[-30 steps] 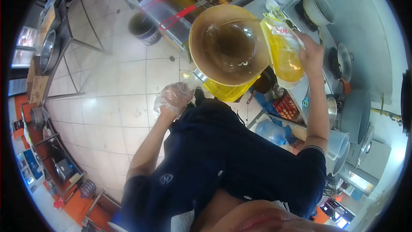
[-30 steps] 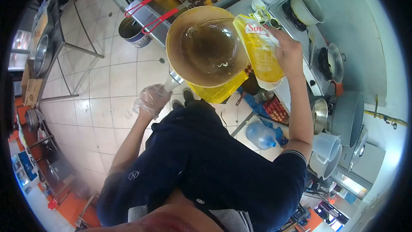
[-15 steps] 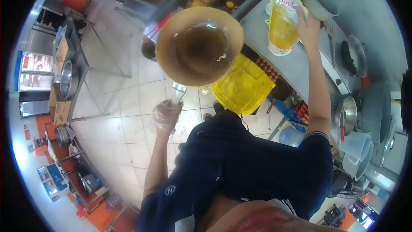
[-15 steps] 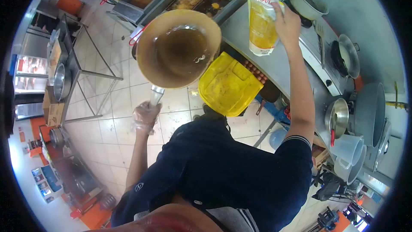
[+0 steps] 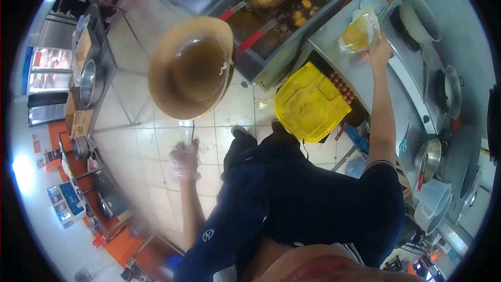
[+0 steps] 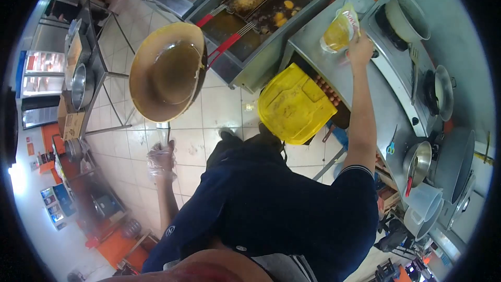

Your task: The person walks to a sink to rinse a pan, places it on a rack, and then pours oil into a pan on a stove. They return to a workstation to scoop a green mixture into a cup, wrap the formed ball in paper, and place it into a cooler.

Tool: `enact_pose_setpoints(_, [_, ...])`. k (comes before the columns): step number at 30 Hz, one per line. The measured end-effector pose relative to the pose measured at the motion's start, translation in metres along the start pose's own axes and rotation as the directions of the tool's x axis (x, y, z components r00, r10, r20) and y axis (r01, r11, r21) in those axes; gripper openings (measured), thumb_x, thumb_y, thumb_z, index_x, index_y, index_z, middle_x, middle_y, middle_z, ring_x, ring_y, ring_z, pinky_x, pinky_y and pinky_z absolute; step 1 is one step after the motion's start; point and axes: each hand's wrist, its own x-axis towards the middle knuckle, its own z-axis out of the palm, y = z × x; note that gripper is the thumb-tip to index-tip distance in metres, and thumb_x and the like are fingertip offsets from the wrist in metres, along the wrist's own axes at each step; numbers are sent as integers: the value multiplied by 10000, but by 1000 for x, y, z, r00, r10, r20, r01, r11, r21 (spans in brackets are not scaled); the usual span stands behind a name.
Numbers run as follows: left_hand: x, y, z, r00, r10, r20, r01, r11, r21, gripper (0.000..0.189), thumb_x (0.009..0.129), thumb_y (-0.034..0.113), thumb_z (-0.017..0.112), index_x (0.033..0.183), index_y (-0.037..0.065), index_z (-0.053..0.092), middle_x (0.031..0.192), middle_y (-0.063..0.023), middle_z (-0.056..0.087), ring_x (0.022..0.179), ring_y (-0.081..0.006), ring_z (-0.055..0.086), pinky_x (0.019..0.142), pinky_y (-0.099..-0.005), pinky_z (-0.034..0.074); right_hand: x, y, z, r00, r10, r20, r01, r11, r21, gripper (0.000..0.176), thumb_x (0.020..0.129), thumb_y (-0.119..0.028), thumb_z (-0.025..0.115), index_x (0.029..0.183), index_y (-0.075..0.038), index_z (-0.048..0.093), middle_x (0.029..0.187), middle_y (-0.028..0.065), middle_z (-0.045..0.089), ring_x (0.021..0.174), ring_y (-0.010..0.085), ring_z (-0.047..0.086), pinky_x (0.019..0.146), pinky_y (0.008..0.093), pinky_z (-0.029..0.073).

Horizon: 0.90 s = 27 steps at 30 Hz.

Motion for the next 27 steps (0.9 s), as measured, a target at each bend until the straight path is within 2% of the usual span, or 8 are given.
enact_pose_setpoints(7, [66, -20, -33, 996, -84, -14, 82, 991, -107, 291, 814, 259, 716, 700, 43, 558, 502, -2, 489, 397, -78, 441, 357, -263, 325, -46, -139, -68, 886, -125, -447, 156, 987, 33, 308, 898, -215, 595, 1109, 8, 574, 1042, 176, 593, 930, 295, 580, 860, 402, 431])
enact_pose_setpoints(11, [122, -47, -55, 999, -42, 3, 42, 987, -154, 304, 821, 259, 714, 686, 41, 550, 500, -4, 489, 398, -81, 445, 355, -265, 322, -178, -214, 20, 951, -71, 302, -153, 740, 655, 315, 958, -333, 519, 1046, -35, 568, 946, 89, 596, 813, 200, 579, 696, 320, 476])
enact_pose_setpoints(13, [152, -64, -67, 1000, -16, 25, 20, 983, -180, 312, 822, 263, 713, 681, 39, 548, 497, -5, 488, 397, -81, 446, 355, -267, 322, -210, -311, 29, 399, 213, 892, -912, 197, 360, 400, 956, -365, 520, 1188, -44, 470, 1008, 124, 592, 930, 239, 620, 781, 367, 520])
enact_pose_setpoints(16, [191, -71, -94, 997, -44, 61, 54, 985, -165, 329, 819, 267, 712, 664, 33, 540, 489, -7, 487, 400, -79, 450, 358, -264, 320, -226, -365, 74, 353, 104, 930, -928, -90, 362, 446, 953, -384, 512, 1202, -18, 455, 1046, 146, 582, 844, 246, 645, 723, 346, 537])
enact_pose_setpoints(20, [252, -79, -128, 998, -1, 60, 5, 997, -78, 293, 800, 255, 717, 699, 15, 582, 495, -19, 507, 406, -88, 464, 376, -275, 350, -239, -382, 97, 533, 283, 798, -846, 199, 494, 407, 950, -400, 482, 1113, -30, 532, 868, 138, 628, 669, 234, 656, 566, 355, 537])
enact_pose_setpoints(23, [294, -116, -140, 998, 63, 24, -63, 998, -9, 273, 790, 246, 720, 735, 3, 609, 504, -29, 521, 408, -96, 474, 387, -287, 370, -236, -406, 65, 434, 352, 829, -657, 754, 24, 405, 954, -408, 455, 1029, -28, 574, 704, 119, 626, 682, 206, 660, 561, 349, 530])
enact_pose_setpoints(25, [316, -111, -147, 995, 98, 6, -98, 995, -5, 269, 787, 244, 722, 756, -3, 620, 509, -33, 528, 408, -100, 478, 391, -293, 379, -215, -433, 41, 769, 226, 598, 46, 914, -404, 493, 961, -478, 402, 1010, -25, 590, 646, 125, 621, 690, 203, 661, 573, 351, 532])
enact_pose_setpoints(27, [329, -81, -160, 998, -14, 54, 19, 996, -85, 278, 802, 267, 724, 739, 27, 597, 500, 0, 485, 389, -85, 429, 355, -266, 325, -194, -449, 65, 871, 116, 477, -105, 993, -48, 554, 950, -523, 395, 1072, -12, 569, 729, 145, 652, 712, 243, 662, 585, 367, 535])
